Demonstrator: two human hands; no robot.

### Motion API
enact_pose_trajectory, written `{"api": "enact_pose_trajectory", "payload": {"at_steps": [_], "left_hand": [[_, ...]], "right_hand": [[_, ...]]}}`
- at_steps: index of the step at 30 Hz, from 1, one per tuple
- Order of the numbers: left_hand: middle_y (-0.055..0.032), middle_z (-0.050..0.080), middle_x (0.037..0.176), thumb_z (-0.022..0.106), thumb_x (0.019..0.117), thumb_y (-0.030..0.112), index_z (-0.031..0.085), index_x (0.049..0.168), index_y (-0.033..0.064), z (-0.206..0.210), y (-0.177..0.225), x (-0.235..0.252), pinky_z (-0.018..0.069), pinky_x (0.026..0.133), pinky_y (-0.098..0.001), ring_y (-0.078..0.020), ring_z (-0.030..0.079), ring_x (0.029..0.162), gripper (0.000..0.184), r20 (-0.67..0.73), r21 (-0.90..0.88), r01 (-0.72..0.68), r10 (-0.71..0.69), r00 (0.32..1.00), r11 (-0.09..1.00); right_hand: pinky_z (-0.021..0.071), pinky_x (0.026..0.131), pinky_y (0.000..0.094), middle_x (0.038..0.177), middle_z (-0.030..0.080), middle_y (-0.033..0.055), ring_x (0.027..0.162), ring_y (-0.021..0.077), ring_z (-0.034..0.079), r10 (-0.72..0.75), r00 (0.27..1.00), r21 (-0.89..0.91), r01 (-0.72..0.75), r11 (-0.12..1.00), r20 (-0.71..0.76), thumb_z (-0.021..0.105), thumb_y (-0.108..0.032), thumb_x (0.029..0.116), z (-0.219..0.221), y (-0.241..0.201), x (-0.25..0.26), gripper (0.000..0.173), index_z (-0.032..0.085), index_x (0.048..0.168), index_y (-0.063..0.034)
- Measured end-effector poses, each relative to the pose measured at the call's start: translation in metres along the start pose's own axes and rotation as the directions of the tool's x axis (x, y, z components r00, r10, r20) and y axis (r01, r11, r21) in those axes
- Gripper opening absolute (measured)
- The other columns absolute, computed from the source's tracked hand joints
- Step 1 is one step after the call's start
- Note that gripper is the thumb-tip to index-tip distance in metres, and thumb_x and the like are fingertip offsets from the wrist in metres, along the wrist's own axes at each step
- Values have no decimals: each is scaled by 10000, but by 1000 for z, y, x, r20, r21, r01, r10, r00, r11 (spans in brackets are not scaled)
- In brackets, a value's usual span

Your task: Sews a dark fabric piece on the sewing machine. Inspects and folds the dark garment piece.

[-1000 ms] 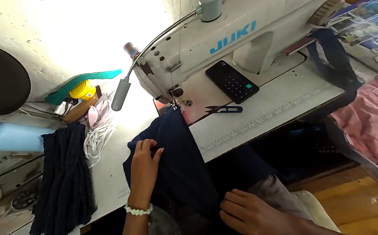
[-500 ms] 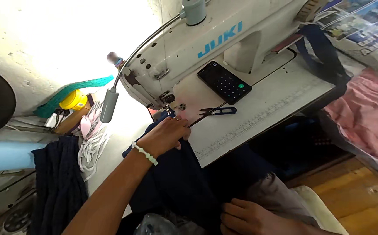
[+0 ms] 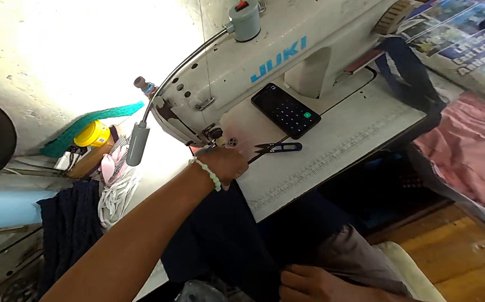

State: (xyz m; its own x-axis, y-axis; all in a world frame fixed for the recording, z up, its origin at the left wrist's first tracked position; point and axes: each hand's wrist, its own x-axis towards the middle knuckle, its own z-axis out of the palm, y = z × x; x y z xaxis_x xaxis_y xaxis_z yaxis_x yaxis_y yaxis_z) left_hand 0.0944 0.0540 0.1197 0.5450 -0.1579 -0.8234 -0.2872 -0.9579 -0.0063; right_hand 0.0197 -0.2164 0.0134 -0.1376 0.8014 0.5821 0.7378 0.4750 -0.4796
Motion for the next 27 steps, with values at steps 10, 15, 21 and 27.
{"api": "enact_pose_trajectory", "payload": {"at_steps": [10,15,21,27], "left_hand": [[-126,724,949,795,859,54,767,959,11,7,-20,6,503,870,-480,-279,669,937,112,-49,-234,-120,112,993,965],[-113,695,862,795,824,-11,736,900,-7,19,-29,-1,515,784,-418,-224,645,838,96,-195,-369,-214,149,969,905],[-94,721,910,814,830,38,758,939,27,27,-30,-1,521,813,-443,-228,665,888,123,-206,-370,-227,159,966,901],[-110,699,930,816,833,51,755,937,27,30,-31,2,510,810,-424,-231,641,895,123,-207,-368,-231,163,965,901]], "right_hand": [[479,634,337,788,626,100,739,244,604,-18,1000,-15,18,1000,26,499,12,1003,-2,-1,1,213,671,881,-21],[487,628,345,780,624,103,734,249,612,-6,999,-5,6,1000,40,508,7,997,-3,-2,2,207,665,865,-26],[487,630,339,783,630,100,740,243,614,-6,999,-26,7,1000,43,506,8,997,1,-3,4,210,670,871,-24],[485,631,336,788,632,98,743,241,613,7,999,-28,-5,1000,48,509,6,999,2,-3,2,207,673,876,-24]]}}
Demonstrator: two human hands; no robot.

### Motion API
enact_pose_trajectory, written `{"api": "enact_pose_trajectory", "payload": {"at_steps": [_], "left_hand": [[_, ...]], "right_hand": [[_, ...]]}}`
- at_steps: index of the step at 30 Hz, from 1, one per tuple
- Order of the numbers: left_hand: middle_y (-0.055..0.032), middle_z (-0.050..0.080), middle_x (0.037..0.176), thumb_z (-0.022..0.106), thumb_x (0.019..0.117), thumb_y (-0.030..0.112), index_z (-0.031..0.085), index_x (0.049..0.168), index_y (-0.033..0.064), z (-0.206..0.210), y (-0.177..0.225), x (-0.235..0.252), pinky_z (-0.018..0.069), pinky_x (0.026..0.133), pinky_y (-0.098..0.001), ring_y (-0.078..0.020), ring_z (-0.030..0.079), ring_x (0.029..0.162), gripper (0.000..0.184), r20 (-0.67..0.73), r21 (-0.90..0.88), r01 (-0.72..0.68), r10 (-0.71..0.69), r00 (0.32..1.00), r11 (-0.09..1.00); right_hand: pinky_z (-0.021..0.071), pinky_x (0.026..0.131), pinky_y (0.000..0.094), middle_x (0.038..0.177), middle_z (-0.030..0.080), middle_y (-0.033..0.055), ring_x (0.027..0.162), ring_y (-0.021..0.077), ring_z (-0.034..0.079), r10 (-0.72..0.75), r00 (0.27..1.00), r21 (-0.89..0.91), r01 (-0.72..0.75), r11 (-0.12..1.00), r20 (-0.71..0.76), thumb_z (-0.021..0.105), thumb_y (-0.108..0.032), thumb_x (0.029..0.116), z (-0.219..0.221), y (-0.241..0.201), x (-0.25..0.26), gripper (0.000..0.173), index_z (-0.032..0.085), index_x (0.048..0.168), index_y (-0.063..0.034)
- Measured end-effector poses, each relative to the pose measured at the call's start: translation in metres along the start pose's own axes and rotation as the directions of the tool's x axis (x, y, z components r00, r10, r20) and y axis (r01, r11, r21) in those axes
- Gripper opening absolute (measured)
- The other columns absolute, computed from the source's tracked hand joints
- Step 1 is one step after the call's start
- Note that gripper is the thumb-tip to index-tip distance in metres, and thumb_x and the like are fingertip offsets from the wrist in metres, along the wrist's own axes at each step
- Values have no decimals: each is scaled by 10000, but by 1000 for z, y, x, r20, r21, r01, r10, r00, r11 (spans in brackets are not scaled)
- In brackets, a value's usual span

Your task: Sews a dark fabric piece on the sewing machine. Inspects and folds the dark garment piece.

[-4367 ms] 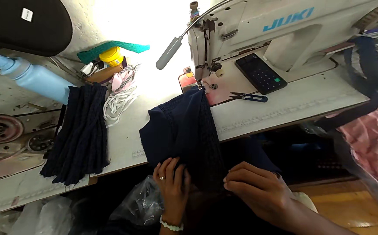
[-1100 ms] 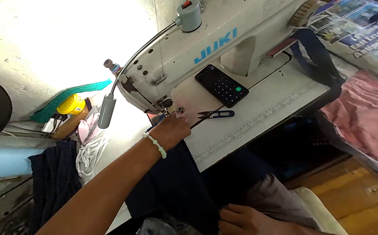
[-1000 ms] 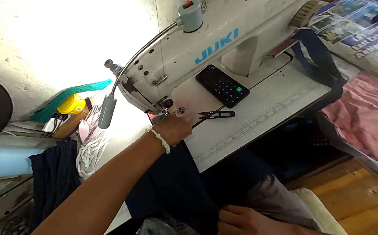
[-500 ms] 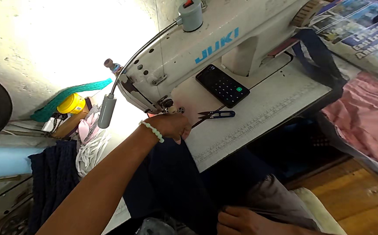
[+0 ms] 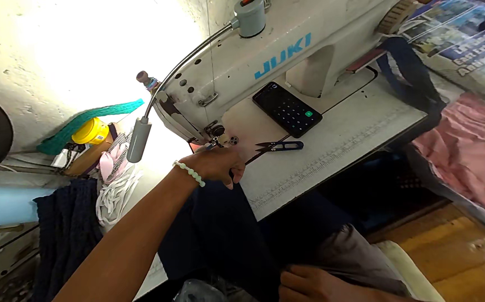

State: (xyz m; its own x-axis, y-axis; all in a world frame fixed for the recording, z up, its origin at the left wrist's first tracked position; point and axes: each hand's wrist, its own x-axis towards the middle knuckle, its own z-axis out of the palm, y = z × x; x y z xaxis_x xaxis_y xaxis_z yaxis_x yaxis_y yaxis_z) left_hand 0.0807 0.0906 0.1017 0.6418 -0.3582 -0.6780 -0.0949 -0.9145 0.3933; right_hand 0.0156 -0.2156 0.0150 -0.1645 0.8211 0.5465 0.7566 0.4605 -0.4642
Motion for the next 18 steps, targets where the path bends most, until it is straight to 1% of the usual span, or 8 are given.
{"api": "enact_pose_trajectory", "payload": {"at_steps": [3,9,12,14,16,18], "left_hand": [[-105,702,929,812,836,49,754,948,30,0,1,0,509,811,-425,-226,643,894,128,2,-10,3,-3,1000,1000],[-91,713,955,820,838,65,753,982,50,2,4,-3,486,886,-468,-246,643,966,159,-28,-2,29,-29,999,1000],[-97,714,929,823,832,73,766,930,51,4,3,-5,485,899,-492,-263,645,978,116,-60,4,15,-15,998,1000],[-100,720,929,820,833,67,771,904,52,6,2,-6,468,927,-512,-276,641,1005,89,-79,-10,20,-21,997,1000],[-110,713,938,800,846,59,768,910,40,8,1,-8,471,920,-513,-278,641,998,74,-96,-35,2,-6,995,999],[-100,702,929,775,876,74,757,912,33,8,-1,-10,493,877,-453,-240,643,952,58,-108,-66,-17,10,994,998]], "right_hand": [[479,622,334,779,622,95,730,240,604,-1,1000,-3,1,1000,-3,505,8,1001,1,0,0,209,667,874,-24],[474,614,333,777,619,95,727,236,601,-4,1000,0,4,1000,-2,505,11,999,0,1,0,208,666,872,-24],[473,617,330,774,616,91,728,234,599,-5,1000,-6,5,1000,-11,504,9,1003,1,1,0,211,664,870,-29],[475,618,328,772,614,91,726,235,598,-6,1000,-6,6,1000,-9,503,8,1003,0,1,-1,213,662,867,-31],[481,615,329,770,615,93,723,237,604,-9,1000,-5,9,1000,-8,505,7,1001,0,2,0,212,660,861,-30],[478,610,331,770,613,96,723,240,602,-14,1000,-3,14,1000,-11,502,10,1001,1,2,0,214,656,858,-28]]}}
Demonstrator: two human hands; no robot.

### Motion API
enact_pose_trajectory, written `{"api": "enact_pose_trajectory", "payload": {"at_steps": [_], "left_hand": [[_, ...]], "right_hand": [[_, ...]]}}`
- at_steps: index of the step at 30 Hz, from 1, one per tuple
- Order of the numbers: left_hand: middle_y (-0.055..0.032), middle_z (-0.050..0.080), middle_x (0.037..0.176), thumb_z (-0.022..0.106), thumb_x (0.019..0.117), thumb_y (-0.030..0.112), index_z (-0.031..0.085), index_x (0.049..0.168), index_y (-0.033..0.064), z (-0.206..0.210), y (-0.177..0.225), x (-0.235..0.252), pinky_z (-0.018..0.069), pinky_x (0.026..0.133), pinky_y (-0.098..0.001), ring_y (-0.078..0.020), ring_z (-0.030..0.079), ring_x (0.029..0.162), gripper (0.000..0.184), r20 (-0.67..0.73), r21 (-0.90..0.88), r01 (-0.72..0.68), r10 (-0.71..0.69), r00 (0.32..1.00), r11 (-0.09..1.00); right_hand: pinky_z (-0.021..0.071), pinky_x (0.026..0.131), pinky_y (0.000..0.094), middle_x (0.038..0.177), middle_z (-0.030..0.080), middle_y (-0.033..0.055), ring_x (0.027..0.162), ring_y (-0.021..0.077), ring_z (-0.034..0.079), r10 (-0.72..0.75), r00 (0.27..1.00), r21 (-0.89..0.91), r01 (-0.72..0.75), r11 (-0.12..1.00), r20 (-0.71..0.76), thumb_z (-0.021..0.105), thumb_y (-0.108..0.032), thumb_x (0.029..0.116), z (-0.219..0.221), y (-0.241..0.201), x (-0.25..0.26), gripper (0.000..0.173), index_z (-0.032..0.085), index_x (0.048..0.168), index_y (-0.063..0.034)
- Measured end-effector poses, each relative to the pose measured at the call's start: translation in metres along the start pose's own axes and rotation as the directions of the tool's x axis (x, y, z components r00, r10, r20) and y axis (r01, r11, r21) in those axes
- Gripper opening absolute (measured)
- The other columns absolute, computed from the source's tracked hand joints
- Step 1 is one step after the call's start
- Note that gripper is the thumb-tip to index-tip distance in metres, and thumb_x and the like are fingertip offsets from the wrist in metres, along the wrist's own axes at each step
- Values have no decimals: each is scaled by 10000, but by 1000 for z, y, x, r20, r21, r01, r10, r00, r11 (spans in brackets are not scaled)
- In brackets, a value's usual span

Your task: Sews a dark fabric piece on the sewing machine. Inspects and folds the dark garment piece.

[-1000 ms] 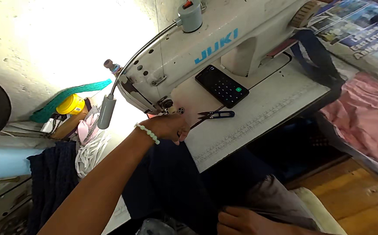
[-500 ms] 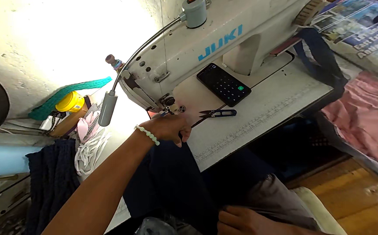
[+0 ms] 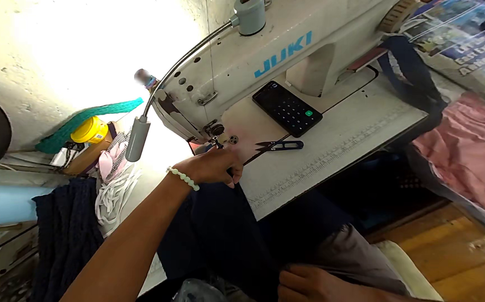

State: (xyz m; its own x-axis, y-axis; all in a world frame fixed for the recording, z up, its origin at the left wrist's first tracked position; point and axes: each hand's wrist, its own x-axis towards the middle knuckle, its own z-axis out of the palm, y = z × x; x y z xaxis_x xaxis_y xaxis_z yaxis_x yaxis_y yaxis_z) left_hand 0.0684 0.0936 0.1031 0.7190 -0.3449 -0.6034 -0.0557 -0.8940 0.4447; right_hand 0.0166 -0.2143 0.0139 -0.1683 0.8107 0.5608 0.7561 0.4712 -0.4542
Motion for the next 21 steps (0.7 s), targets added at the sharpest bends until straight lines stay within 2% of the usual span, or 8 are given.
{"api": "enact_pose_trajectory", "payload": {"at_steps": [3,8,10,12,14,18,19,21], "left_hand": [[-82,688,901,739,918,100,742,924,34,0,1,1,489,835,-408,-200,628,900,67,8,-7,14,-14,1000,1000],[-74,694,879,731,924,106,735,909,53,12,3,6,432,921,-527,-238,638,922,55,-47,75,51,-48,998,996],[-85,693,911,732,917,89,731,912,54,19,10,4,417,960,-541,-263,638,967,34,-109,105,87,-76,991,991],[-124,693,956,728,900,45,727,944,32,33,18,-3,441,955,-541,-301,653,998,45,-271,95,127,-97,958,987],[-180,671,1016,729,897,36,723,1003,2,60,32,-11,497,925,-548,-363,653,1027,111,-522,79,231,-157,839,970],[-170,720,1201,652,957,118,758,1069,-5,143,55,-5,542,971,-535,-379,683,1138,197,-883,2,443,-206,421,896],[-153,703,1284,620,981,160,753,1152,4,160,60,-2,517,1018,-544,-375,660,1210,266,-910,-31,451,-212,356,892],[-131,643,1401,556,1016,231,702,1300,45,180,66,2,442,1088,-588,-375,589,1318,370,-921,-87,438,-240,306,894]], "right_hand": [[472,610,333,773,612,98,724,241,596,-9,1000,3,9,1000,-1,501,13,1001,-1,0,1,213,658,861,-26],[478,627,339,779,619,100,734,244,603,-18,1000,-2,18,1000,24,501,12,1003,-6,-2,3,211,660,869,-28],[482,637,344,789,624,101,747,246,609,-23,999,-5,23,1000,39,501,10,1004,-8,-3,3,211,660,870,-26],[485,640,348,800,633,105,754,251,614,-26,998,-9,27,1000,50,497,11,1007,-11,-4,3,213,663,878,-21],[484,641,351,797,635,110,753,255,616,-23,999,-15,23,1000,46,492,15,1008,-15,-4,2,214,655,874,-21],[484,636,360,793,632,108,744,261,614,9,998,-41,-7,999,66,487,10,1011,-27,-2,-4,212,651,882,-23],[485,636,362,792,633,108,742,261,614,20,997,-56,-16,998,75,482,10,1014,-30,-1,-7,213,652,888,-21],[489,640,359,801,642,106,753,261,625,47,994,-85,-39,996,94,484,11,1016,-34,1,-12,213,659,901,-22]]}}
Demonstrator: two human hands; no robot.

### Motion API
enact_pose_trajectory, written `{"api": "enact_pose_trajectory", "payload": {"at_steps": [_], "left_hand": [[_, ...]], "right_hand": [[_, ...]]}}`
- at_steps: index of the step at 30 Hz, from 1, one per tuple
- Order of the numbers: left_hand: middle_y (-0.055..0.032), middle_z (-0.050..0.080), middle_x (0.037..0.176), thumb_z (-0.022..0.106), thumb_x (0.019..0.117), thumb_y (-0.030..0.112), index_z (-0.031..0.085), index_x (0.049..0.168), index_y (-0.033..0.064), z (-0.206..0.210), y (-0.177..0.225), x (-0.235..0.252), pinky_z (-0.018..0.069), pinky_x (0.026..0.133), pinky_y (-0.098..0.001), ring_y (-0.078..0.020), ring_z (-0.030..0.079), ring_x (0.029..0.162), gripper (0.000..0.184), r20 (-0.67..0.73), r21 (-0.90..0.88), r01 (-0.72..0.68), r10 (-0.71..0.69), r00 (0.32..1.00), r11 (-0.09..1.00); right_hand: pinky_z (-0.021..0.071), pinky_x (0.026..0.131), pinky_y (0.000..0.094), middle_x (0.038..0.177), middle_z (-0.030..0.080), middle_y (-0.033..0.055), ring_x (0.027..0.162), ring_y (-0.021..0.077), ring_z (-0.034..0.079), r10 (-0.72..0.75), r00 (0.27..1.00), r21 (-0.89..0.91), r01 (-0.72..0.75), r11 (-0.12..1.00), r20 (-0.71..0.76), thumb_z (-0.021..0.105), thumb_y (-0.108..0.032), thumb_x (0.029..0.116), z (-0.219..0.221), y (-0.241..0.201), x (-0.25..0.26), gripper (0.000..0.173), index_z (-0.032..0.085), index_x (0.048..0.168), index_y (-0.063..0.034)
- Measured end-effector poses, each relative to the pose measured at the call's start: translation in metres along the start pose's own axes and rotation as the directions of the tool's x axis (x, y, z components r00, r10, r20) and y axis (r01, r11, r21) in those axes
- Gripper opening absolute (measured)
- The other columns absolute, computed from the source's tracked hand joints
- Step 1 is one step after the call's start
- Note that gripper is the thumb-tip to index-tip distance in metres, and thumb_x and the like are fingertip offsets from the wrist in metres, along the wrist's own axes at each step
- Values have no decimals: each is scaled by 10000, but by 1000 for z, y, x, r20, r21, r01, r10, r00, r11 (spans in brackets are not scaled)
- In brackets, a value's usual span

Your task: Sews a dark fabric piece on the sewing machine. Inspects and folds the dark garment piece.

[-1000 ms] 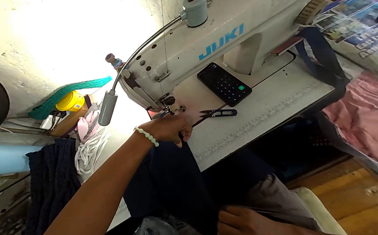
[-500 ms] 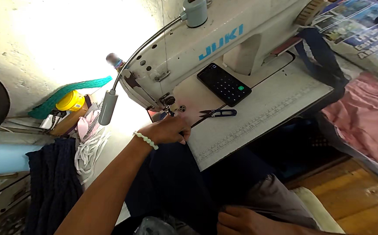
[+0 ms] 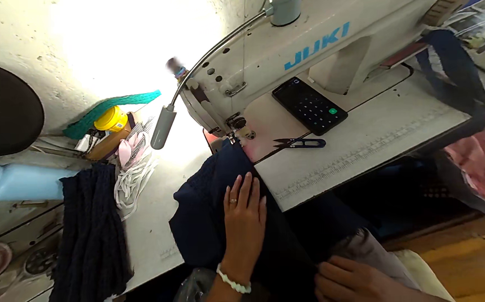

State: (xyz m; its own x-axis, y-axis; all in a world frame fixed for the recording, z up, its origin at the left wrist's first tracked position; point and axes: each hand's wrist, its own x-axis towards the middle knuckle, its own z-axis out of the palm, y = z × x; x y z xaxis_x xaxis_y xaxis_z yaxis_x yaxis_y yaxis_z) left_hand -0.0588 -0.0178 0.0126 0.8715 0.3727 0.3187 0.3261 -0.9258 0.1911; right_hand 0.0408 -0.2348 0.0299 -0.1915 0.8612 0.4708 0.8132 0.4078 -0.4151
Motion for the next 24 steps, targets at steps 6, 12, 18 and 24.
{"api": "enact_pose_trajectory", "payload": {"at_steps": [6,12,18,24], "left_hand": [[-157,609,1434,580,999,293,699,1334,139,-1,-16,4,360,1127,-656,-393,547,1357,388,6,-96,11,-10,1000,995],[-166,618,1420,584,1004,308,701,1332,151,1,-45,26,345,1116,-692,-403,555,1347,381,13,-134,-27,29,1000,991],[-161,618,1415,586,1016,331,718,1311,171,4,-69,49,339,1130,-679,-377,528,1378,360,31,-173,-60,66,997,983],[-181,632,1365,619,1007,325,735,1280,158,10,-89,72,344,1129,-664,-381,543,1348,340,-1,-174,-133,134,991,976]], "right_hand": [[526,771,352,904,681,91,883,249,657,59,998,-71,-57,996,30,503,-12,1021,9,9,-1,205,678,925,-61],[519,850,334,889,672,52,896,217,645,73,994,-142,-85,986,-87,489,-56,1028,29,23,13,207,653,917,-117],[503,850,333,859,660,35,853,199,626,82,977,-224,-126,967,-197,467,-80,1031,39,42,28,220,642,908,-132],[504,793,349,859,672,56,789,206,621,91,967,-245,-151,958,-240,485,-21,996,37,61,45,207,662,922,-96]]}}
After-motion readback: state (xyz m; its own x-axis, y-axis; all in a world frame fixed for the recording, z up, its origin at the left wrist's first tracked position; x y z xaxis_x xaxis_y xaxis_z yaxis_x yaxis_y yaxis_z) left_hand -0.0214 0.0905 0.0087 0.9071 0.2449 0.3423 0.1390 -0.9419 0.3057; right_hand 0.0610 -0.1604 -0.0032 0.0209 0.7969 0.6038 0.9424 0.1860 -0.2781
